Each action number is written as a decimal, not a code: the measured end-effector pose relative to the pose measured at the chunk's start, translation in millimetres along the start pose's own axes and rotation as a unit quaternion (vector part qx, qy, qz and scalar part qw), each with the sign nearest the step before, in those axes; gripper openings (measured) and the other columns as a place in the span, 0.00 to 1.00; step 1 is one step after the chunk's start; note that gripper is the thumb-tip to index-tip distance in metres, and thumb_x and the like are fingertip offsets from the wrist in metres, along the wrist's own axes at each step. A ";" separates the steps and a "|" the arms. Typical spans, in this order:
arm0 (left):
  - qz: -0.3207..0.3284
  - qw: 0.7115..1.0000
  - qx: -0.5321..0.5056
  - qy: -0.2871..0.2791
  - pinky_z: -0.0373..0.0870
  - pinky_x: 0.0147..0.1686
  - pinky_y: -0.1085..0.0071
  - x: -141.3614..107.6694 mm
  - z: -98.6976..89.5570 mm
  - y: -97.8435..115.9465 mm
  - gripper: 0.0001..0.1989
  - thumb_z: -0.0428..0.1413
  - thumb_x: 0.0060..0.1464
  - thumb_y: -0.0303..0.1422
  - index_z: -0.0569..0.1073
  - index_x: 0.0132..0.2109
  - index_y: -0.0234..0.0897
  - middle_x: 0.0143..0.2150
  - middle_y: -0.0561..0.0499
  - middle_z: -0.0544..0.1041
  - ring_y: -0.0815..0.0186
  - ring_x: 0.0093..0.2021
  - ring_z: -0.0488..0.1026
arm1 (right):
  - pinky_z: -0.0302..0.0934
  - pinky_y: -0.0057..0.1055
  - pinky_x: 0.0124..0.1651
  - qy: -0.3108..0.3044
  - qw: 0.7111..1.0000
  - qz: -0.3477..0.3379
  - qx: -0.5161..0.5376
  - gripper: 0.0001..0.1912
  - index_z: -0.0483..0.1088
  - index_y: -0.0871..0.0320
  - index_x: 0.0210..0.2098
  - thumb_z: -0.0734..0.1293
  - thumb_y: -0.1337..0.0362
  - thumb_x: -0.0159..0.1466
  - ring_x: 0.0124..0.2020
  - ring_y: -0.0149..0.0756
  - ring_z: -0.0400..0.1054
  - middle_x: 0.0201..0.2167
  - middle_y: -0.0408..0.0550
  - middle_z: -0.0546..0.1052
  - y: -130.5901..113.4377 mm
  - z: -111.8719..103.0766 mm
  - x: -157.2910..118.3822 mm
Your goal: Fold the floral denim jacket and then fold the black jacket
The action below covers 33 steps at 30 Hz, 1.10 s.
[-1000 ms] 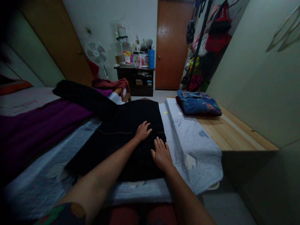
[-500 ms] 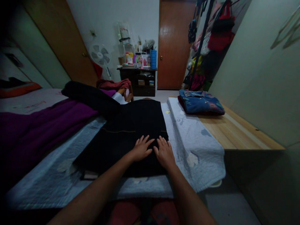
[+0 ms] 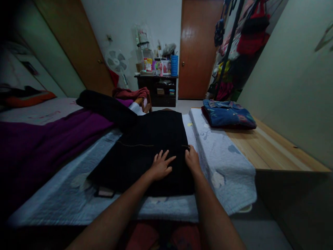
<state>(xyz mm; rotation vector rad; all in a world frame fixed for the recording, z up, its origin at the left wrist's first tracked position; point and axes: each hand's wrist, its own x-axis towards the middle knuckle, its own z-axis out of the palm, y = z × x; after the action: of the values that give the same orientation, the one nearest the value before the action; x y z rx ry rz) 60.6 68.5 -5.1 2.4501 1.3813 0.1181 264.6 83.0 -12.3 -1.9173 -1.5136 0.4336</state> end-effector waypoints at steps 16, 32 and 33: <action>-0.005 1.000 0.006 0.003 0.39 0.64 0.44 -0.6 0.2 2.2 0.31 0.50 0.57 0.43 0.54 0.67 0.57 0.73 0.52 0.44 0.43 0.70 0.38 | 0.58 0.25 0.33 -0.127 0.981 0.104 -0.108 0.20 0.77 0.66 0.39 0.60 0.57 0.65 0.37 0.38 0.74 0.37 0.58 0.80 -7.3 -12.3 34.2; -0.021 0.998 -0.004 0.060 0.39 0.67 0.53 -2.7 9.4 0.6 0.36 0.48 0.55 0.44 0.54 0.67 0.30 0.71 0.41 0.51 0.51 0.71 0.40 | 0.54 0.36 0.61 0.005 0.966 -0.215 -0.142 0.22 0.63 0.64 0.59 0.53 0.68 0.67 0.62 0.39 0.58 0.61 0.57 0.65 -54.8 19.0 5.3; -0.023 0.998 -0.002 0.063 0.39 0.67 0.54 -3.1 10.3 0.9 0.36 0.47 0.56 0.44 0.54 0.66 0.27 0.71 0.39 0.51 0.52 0.71 0.41 | 0.52 0.39 0.62 -0.005 0.965 -0.212 -0.154 0.23 0.62 0.64 0.60 0.53 0.68 0.67 0.64 0.41 0.55 0.63 0.57 0.63 -51.9 27.2 3.1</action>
<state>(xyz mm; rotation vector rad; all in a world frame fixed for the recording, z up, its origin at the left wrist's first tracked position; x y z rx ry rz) 62.1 62.9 -14.3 2.4430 1.4867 0.2694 210.5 100.1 2.6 -1.7370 -2.0313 0.0160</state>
